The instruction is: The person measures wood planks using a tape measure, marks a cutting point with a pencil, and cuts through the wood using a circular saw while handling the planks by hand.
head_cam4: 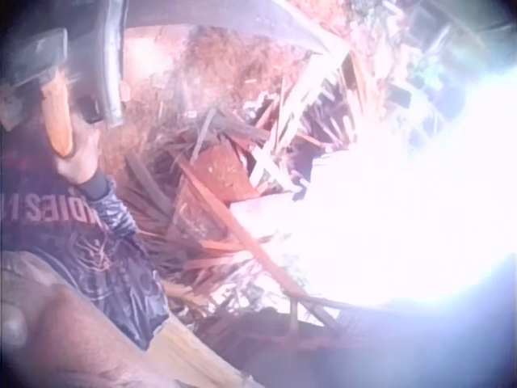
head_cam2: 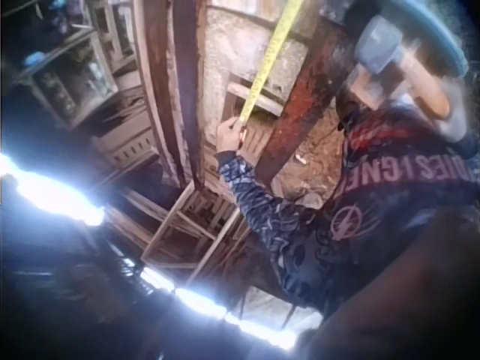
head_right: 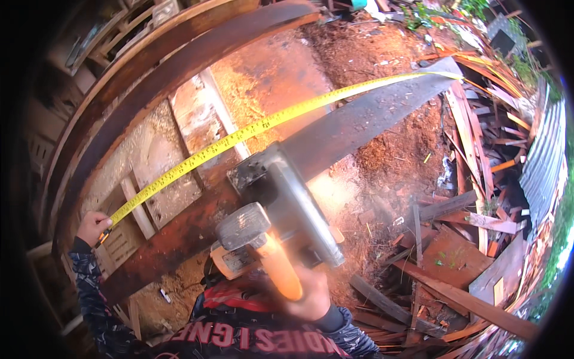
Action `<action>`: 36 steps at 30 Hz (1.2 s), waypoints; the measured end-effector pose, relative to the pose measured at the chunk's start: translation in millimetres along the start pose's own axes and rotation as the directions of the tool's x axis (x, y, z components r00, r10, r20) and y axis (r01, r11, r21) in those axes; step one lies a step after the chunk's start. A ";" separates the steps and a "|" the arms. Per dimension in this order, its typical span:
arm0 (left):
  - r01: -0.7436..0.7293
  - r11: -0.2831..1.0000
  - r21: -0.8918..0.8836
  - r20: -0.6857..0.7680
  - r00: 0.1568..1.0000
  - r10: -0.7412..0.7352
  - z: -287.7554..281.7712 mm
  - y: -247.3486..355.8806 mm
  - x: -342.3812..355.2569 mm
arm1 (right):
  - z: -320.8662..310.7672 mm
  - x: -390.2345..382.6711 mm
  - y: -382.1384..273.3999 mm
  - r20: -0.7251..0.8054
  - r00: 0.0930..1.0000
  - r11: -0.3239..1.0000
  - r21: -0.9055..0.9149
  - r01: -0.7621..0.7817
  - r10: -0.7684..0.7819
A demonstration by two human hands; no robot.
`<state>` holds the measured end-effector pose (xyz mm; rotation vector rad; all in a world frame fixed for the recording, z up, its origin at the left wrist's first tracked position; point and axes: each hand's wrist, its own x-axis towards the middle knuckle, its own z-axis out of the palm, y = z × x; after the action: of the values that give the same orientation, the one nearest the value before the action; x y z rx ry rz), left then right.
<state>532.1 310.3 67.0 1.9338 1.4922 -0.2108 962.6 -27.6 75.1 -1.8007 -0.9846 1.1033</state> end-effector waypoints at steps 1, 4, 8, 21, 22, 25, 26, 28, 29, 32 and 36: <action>-0.031 0.999 0.006 0.002 1.000 0.031 -3.8 5.8 4.3 | -0.2 -1.6 1.7 -0.008 1.000 1.000 0.011 0.013 -0.013; -0.125 0.990 0.065 0.001 0.992 0.125 -8.3 20.3 6.6 | -0.8 -7.3 16.8 -0.034 0.997 0.998 0.006 0.068 -0.068; -0.136 0.991 0.001 0.089 0.987 0.135 -1.2 48.6 6.4 | -1.5 -9.2 16.7 -0.060 0.992 0.992 0.052 0.111 -0.108; -0.139 0.954 0.267 0.082 0.989 0.121 1.8 67.3 -0.6 | 4.0 -9.2 10.5 -0.061 0.991 0.991 0.063 0.120 -0.116; -0.137 0.954 0.268 0.080 0.990 0.120 3.6 62.4 -1.4 | 4.3 -9.6 11.7 -0.060 0.991 0.991 0.064 0.121 -0.118; -0.164 0.956 0.245 -0.067 0.980 0.186 3.6 48.3 -4.4 | 3.5 -10.5 13.6 -0.050 0.992 0.992 0.047 0.117 -0.114; -0.095 0.988 0.125 -0.042 0.994 0.101 1.2 46.4 -7.8 | 2.5 -10.1 10.5 -0.044 0.994 0.994 0.047 0.097 -0.095; -0.076 0.996 0.039 -0.079 0.994 0.079 -0.5 21.1 -11.0 | 2.8 -8.7 8.6 -0.027 0.997 0.996 0.050 0.079 -0.078; -0.064 0.997 0.042 -0.085 0.994 0.068 -1.9 10.1 -13.7 | 3.3 -7.7 10.6 -0.047 0.992 0.993 0.024 0.119 -0.118; 0.113 0.983 0.144 0.081 0.989 -0.126 -0.8 -33.8 -27.5 | 5.7 -7.7 14.4 -0.073 0.983 0.985 0.013 0.171 -0.170; 0.430 0.902 -0.043 0.357 0.850 -0.388 27.2 -101.5 -63.3 | 6.5 -7.7 10.6 -0.099 0.982 0.987 0.012 0.162 -0.160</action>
<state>426.6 255.5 37.0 1.3737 1.6171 -0.6003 956.4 -37.1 65.9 -1.7096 -1.0369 0.9144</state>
